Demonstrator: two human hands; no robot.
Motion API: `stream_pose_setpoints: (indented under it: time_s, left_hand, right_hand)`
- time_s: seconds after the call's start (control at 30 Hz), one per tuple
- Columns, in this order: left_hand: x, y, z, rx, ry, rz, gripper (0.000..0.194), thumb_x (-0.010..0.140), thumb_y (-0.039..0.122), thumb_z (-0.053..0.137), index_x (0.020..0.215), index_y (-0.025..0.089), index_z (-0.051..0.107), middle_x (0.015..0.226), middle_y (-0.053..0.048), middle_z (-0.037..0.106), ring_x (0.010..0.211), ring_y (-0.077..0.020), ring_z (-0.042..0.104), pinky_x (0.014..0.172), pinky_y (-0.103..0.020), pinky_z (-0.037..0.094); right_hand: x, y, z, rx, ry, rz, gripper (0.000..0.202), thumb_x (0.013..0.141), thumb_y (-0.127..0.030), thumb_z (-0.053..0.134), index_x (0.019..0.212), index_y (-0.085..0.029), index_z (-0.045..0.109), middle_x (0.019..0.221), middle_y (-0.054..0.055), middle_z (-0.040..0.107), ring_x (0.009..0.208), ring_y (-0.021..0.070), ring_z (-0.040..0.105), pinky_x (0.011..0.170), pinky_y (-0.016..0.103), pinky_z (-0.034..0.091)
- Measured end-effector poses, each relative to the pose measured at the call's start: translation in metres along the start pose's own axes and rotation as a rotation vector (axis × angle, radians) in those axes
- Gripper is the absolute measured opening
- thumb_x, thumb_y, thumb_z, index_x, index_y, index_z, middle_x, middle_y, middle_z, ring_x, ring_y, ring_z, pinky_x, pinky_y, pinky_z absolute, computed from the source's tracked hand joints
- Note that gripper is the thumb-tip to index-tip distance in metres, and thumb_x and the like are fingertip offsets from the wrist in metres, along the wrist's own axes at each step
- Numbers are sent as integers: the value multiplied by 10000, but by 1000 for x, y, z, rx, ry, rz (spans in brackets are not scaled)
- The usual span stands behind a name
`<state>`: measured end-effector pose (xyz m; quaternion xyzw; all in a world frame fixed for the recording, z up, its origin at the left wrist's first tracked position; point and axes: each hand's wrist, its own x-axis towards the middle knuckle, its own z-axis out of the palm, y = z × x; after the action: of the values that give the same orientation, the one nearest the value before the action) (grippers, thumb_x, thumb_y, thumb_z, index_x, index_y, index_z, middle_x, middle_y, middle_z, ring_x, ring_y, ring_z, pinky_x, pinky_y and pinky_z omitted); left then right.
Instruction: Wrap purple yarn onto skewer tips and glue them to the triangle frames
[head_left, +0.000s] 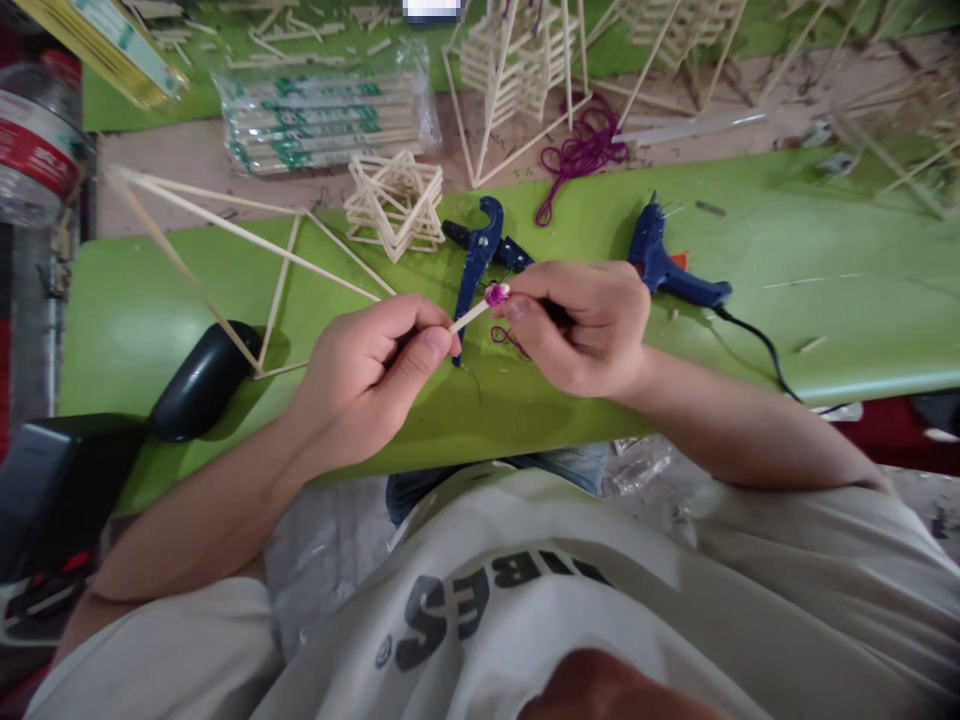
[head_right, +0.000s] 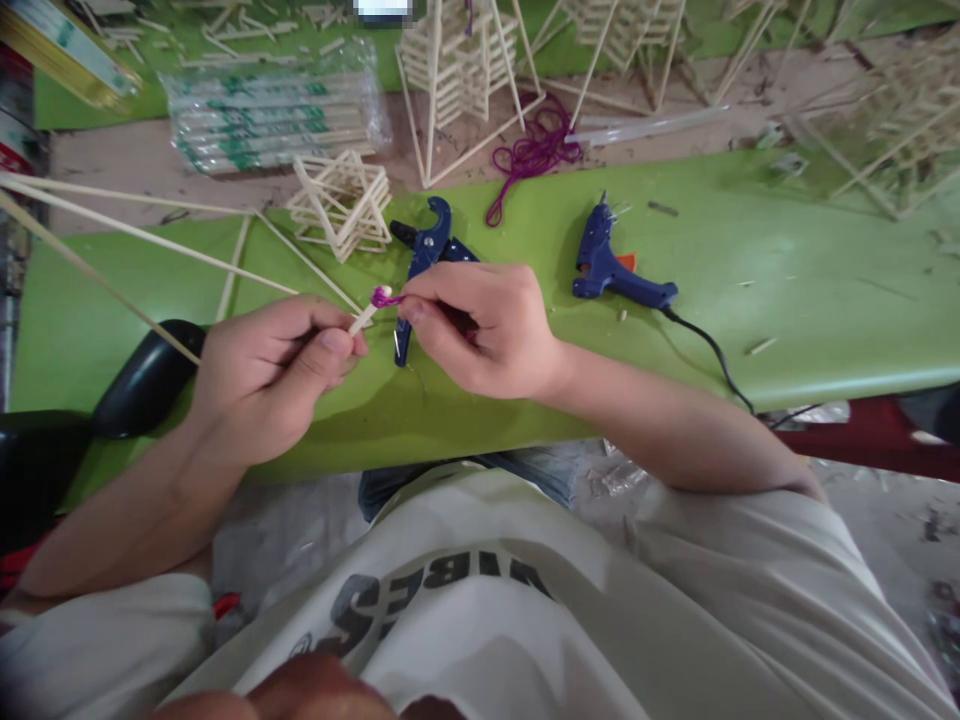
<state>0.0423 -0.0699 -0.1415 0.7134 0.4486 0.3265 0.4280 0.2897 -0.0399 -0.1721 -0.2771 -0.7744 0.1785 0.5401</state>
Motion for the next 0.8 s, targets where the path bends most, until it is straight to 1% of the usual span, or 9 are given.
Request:
stream_pose_setpoints:
  time_s: [0.17,0.27,0.33,0.43,0.5,0.6,0.67,0.73,0.8]
  left_hand:
    - [1,1,0,44,54,19,188,1111,408,713,997,279,789,701,25,653,562,-91,533,496,-268,396]
    - [1,3,1,111,138,28,154,1083,379,755,977,270,780,768,15,723,612,-106,611,545,-274,466]
    - [1,4,2,170,199,60,133,1065,358,779,965,270,784,803,12,754,655,-121,656,576,-287,498]
    - [1,4,3,242,260,112,119,1050,363,797,967,278,794,834,17,779,695,-132,690,616,-303,523]
    - [0,2,3,271,275,127,113,1040,379,809,976,287,799,844,23,789,702,-132,699,632,-308,529]
    - [1,0,2,301,276,133,102,1024,385,824,976,296,803,845,28,793,695,-131,697,628,-308,531]
    - [1,0,2,303,285,145,87,1021,368,822,977,297,801,842,32,792,688,-126,690,619,-303,529]
    - [1,1,2,286,289,161,77,1023,352,820,979,294,794,843,33,790,689,-121,685,619,-297,533]
    - [0,2,2,272,283,156,77,1031,355,813,990,293,790,851,28,789,699,-125,683,632,-305,545]
  right_hand:
    - [-1,0,0,21,-12,12,153,1053,-175,609,955,-225,715,717,-39,684,551,84,557,515,232,420]
    - [-2,-1,-1,51,-17,-14,139,1052,-186,639,929,-213,697,672,-50,631,518,73,493,500,232,381]
    - [-2,-2,-1,79,-43,-17,176,1058,-199,654,885,-205,679,655,-49,595,519,69,463,503,242,350]
    - [-2,-1,-1,183,-97,58,317,1123,-270,594,814,-204,628,668,-26,583,577,86,512,541,261,360]
    - [-2,-1,-1,259,-118,129,359,1161,-340,549,839,-210,641,706,-15,619,611,96,547,566,264,404]
    - [-2,-3,2,370,-110,238,237,1132,-366,640,975,-201,707,787,-7,690,623,89,564,578,253,462]
    - [-2,-3,4,439,-100,298,162,1095,-331,708,1026,-185,710,773,-15,677,603,80,544,550,242,444]
    - [-3,-3,5,436,-102,323,158,1097,-317,703,1010,-185,700,748,-27,637,601,77,510,533,237,404]
    - [-4,-1,5,370,-106,305,187,1108,-307,671,967,-186,692,747,-26,613,627,78,486,552,239,386]
